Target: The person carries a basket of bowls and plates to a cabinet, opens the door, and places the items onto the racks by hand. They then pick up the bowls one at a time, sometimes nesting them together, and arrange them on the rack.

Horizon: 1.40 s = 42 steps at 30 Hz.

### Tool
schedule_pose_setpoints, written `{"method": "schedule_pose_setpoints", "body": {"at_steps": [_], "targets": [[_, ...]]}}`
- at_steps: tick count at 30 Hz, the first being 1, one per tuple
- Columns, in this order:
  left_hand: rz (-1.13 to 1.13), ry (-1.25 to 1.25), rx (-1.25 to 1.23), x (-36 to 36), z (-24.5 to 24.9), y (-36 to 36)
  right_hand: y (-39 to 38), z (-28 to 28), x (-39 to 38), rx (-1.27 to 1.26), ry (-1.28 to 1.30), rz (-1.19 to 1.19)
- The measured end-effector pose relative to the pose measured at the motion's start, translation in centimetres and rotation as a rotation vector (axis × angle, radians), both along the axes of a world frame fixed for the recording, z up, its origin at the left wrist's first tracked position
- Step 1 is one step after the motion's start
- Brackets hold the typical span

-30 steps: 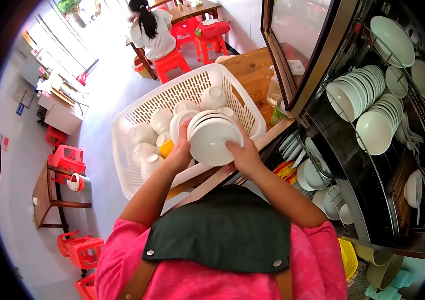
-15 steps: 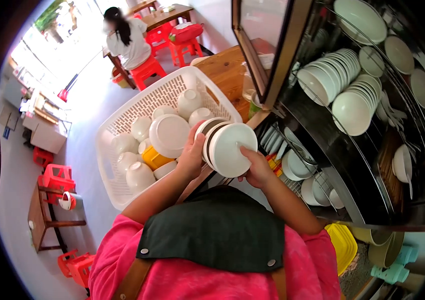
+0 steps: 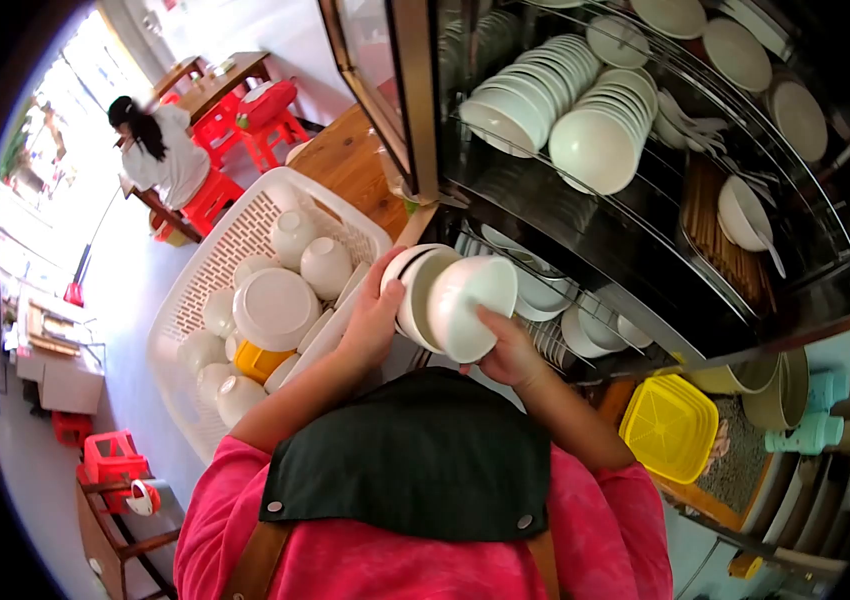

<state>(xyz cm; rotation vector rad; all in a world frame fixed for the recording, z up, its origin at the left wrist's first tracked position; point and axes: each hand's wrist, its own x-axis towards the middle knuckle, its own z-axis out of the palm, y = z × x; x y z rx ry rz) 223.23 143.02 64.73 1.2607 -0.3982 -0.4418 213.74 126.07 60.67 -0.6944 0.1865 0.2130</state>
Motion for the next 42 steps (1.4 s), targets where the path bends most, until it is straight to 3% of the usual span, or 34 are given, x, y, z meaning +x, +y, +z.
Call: {"method": "schedule_pose_setpoints", "body": {"at_steps": [1, 7, 9, 11, 13, 14, 16, 18, 19, 20, 21, 22, 24, 25, 27, 29, 30, 33, 35, 37, 40, 42], "targets": [[-0.016, -0.197, 0.144, -0.3, 0.3, -0.5, 0.2, 0.4, -0.4, -0.009, 0.042, -0.038], [-0.305, 0.037, 0.084, -1.8, -1.5, -3.3, -1.7, -4.0, -3.4, -0.243, 0.091, -0.027], [-0.558, 0.165, 0.464, -2.5, -0.7, -3.8, -1.9, -4.7, -4.9, -0.053, 0.212, -0.192], [-0.628, 0.05, 0.417, -2.4, -2.6, -4.3, -3.0, -6.6, -6.5, -0.094, 0.246, -0.234], [-0.628, -0.239, 0.531, -2.5, -3.2, -3.6, -5.1, -9.6, -7.3, -0.258, 0.298, -0.442], [-0.64, -0.111, 0.509, -2.2, -1.3, -2.7, -6.5, -10.2, -7.6, -0.395, 0.37, -0.501], [-0.506, -0.107, 0.344, -0.6, -0.7, -0.1, -9.9, -11.7, -7.8, -0.665, 0.398, -0.64], [-0.284, -0.183, 0.335, 1.4, 1.6, 3.6, -14.0, -13.8, -8.2, -0.906, 0.402, -0.712], [-0.087, -0.277, 0.31, 3.2, 0.7, 6.0, -16.1, -14.6, -8.3, -1.015, 0.446, -0.692], [0.07, -0.185, 0.265, 4.4, 1.3, 8.3, -17.7, -14.7, -8.4, -1.109, 0.393, -0.695], [0.248, -0.209, 0.23, 4.8, 2.8, 10.7, -19.7, -14.5, -8.3, -1.366, 0.617, -0.436], [0.508, -0.313, 0.443, 5.6, 3.5, 16.5, -20.9, -15.0, -7.7, -1.094, 0.409, -0.466], [0.727, -0.133, 0.509, 6.0, 3.5, 21.8, -20.3, -12.8, -7.1, -1.024, 0.435, -0.504], [0.791, -0.001, 0.513, 5.8, 2.9, 24.3, -23.8, -15.7, -7.5, -1.267, 0.535, -0.392], [0.855, 0.124, 0.549, 4.4, 1.3, 26.6, -22.6, -14.3, -6.7, -1.189, 0.499, -0.419], [0.864, 0.172, 0.578, 3.2, -0.8, 27.6, -24.0, -16.0, -7.1, -1.246, 0.43, -0.45], [0.86, 0.194, 0.586, 2.6, -1.5, 27.5, -24.1, -17.1, -7.3, -1.395, 0.353, -0.53], [0.844, 0.163, 0.674, 1.6, -3.5, 27.4, -22.8, -17.4, -7.7, -1.459, 0.193, -0.492], [0.79, 0.167, 0.72, 1.6, -5.2, 27.5, -18.7, -13.6, -6.7, -1.238, 0.478, -0.656], [0.736, 0.074, 0.867, 2.3, -6.6, 27.1, -19.3, -15.5, -7.0, -1.19, 0.321, -0.856], [0.704, 0.1, 0.944, 3.8, -7.2, 25.4, -21.4, -17.0, -7.4, -1.318, 0.242, -0.994], [0.71, 0.123, 0.957, 4.8, -7.6, 24.6, -24.5, -19.4, -7.8, -1.505, 0.223, -0.936]]}}
